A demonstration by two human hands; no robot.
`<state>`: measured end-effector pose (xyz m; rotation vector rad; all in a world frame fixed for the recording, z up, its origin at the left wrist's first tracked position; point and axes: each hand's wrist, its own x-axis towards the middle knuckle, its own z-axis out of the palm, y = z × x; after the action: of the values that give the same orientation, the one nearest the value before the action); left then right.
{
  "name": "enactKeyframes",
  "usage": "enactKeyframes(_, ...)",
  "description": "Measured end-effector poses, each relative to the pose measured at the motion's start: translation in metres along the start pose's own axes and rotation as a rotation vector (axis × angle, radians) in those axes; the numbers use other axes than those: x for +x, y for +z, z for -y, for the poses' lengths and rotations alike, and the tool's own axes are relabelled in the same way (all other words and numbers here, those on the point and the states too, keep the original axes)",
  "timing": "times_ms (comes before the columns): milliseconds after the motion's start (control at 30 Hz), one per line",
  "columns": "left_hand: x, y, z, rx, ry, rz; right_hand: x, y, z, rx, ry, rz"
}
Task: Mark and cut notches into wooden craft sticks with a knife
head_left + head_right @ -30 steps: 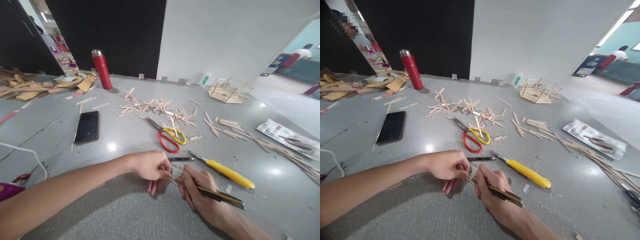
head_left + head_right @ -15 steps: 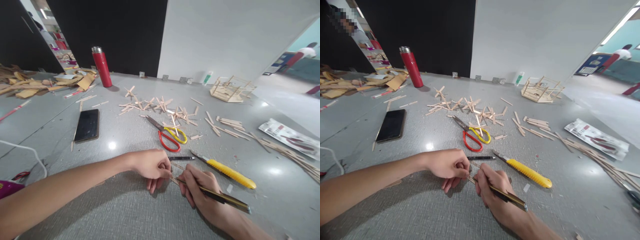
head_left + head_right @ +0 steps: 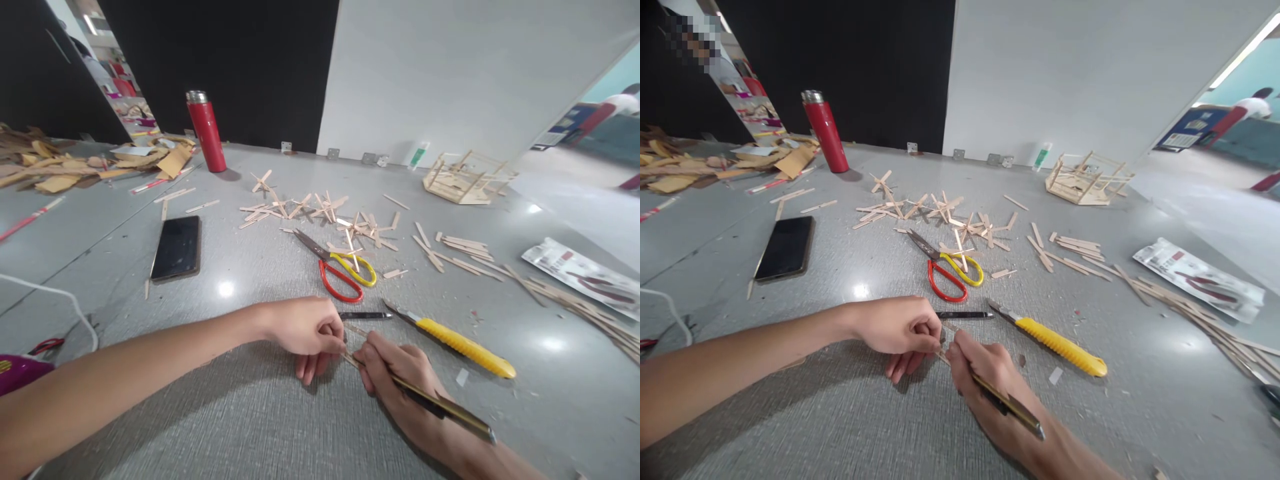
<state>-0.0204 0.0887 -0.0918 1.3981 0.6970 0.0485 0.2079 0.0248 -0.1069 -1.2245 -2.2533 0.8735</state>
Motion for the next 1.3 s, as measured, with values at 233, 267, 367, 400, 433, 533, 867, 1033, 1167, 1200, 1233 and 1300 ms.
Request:
enactKeyframes(233, 0.0, 0.0, 0.001, -0.034, 0.014, 0.007, 0.003, -0.002, 0.002, -0.056, -0.078, 0.014)
enactKeyframes(267, 0.0, -0.001, 0.001, -0.038, 0.016, 0.008, 0.004, -0.002, 0.003, -0.058, -0.083, 0.019)
enactKeyframes(367, 0.001, -0.001, 0.003, -0.054, 0.021, 0.01, 0.005, -0.003, 0.004, -0.062, -0.091, 0.029)
enactKeyframes(400, 0.001, -0.001, 0.003, -0.058, 0.021, 0.012, 0.005, -0.003, 0.004, -0.063, -0.093, 0.033)
enactKeyframes(433, 0.001, -0.001, 0.004, -0.061, 0.021, 0.014, 0.005, -0.003, 0.004, -0.062, -0.093, 0.035)
enactKeyframes(533, 0.001, 0.0, 0.004, -0.065, 0.025, 0.014, 0.006, -0.002, 0.005, -0.047, -0.085, 0.034)
enactKeyframes(867, 0.003, -0.001, 0.005, -0.062, 0.006, 0.02, 0.004, -0.005, 0.01, 0.219, 0.054, -0.094)
enactKeyframes(1033, -0.002, 0.003, -0.004, -0.01, -0.004, -0.002, -0.001, -0.009, 0.002, 0.253, 0.104, -0.441)
enactKeyframes(1167, -0.022, 0.017, -0.035, 0.1, 0.118, -0.163, -0.002, -0.036, 0.014, 0.156, 0.19, -0.505)
enactKeyframes(1200, -0.028, 0.022, -0.043, 0.146, 0.181, -0.246, -0.002, -0.045, 0.022, 0.176, 0.242, -0.446)
enactKeyframes(1233, -0.035, 0.026, -0.05, 0.229, 0.276, -0.352, -0.003, -0.055, 0.032, 0.236, 0.294, -0.375)
enactKeyframes(1300, -0.047, 0.034, -0.061, 0.633, 0.655, -0.631, -0.004, -0.071, 0.054, 0.422, 0.394, -0.202)
